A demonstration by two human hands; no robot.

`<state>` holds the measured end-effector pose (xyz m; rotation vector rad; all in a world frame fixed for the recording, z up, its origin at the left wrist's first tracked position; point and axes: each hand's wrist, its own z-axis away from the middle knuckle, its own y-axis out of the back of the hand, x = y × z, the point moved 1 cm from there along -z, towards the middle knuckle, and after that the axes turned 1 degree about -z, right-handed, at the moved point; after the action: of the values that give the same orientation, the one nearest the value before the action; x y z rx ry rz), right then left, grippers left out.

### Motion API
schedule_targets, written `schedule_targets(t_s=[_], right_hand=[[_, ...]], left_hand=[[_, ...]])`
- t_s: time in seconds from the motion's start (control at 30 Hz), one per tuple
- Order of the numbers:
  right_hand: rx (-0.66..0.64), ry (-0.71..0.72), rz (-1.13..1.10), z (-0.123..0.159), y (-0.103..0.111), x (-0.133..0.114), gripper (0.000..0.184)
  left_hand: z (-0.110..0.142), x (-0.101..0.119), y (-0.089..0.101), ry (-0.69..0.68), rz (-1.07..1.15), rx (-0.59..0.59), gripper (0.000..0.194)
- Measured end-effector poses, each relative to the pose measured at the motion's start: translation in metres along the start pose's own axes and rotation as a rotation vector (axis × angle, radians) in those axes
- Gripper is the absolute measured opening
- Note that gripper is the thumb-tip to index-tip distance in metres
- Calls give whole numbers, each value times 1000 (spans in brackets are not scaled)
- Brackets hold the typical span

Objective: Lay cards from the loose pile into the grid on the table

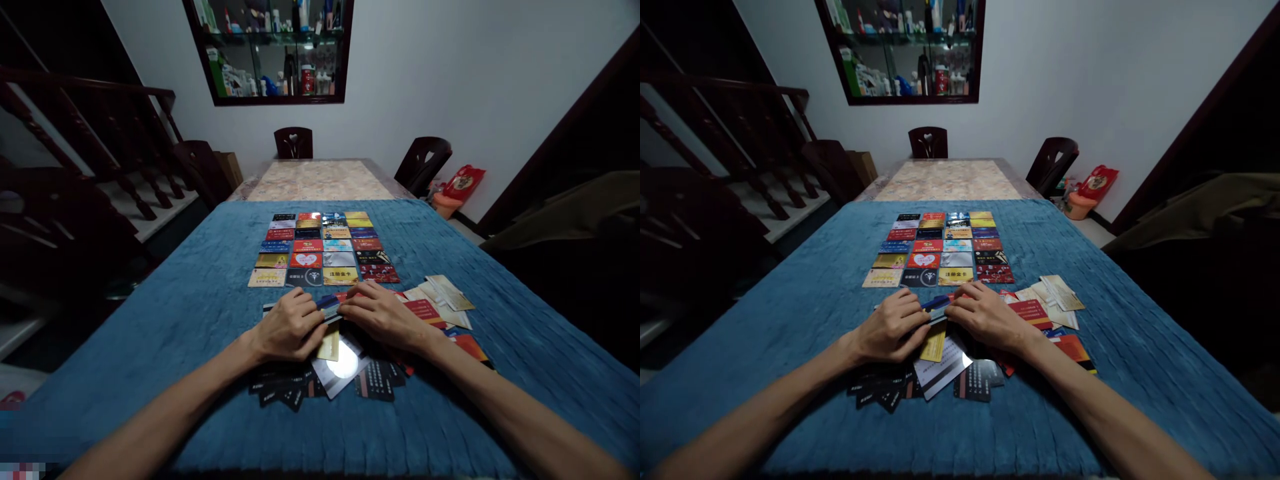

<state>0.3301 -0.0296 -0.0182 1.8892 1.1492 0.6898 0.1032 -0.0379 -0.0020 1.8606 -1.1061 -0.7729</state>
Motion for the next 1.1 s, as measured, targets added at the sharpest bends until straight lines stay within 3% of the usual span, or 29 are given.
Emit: schedule_targets(t_s=[0.27, 0.53, 1.1], right_hand=[[142, -103, 5, 4, -2, 2, 27], [267, -149, 26, 3, -3, 6, 24], [156, -204, 63, 5, -9, 8, 27]], left_hand=[[5, -10, -5, 14, -14, 90, 23], [9, -20, -10, 84, 162, 104, 29], [10, -19, -15, 159, 243, 100, 28]])
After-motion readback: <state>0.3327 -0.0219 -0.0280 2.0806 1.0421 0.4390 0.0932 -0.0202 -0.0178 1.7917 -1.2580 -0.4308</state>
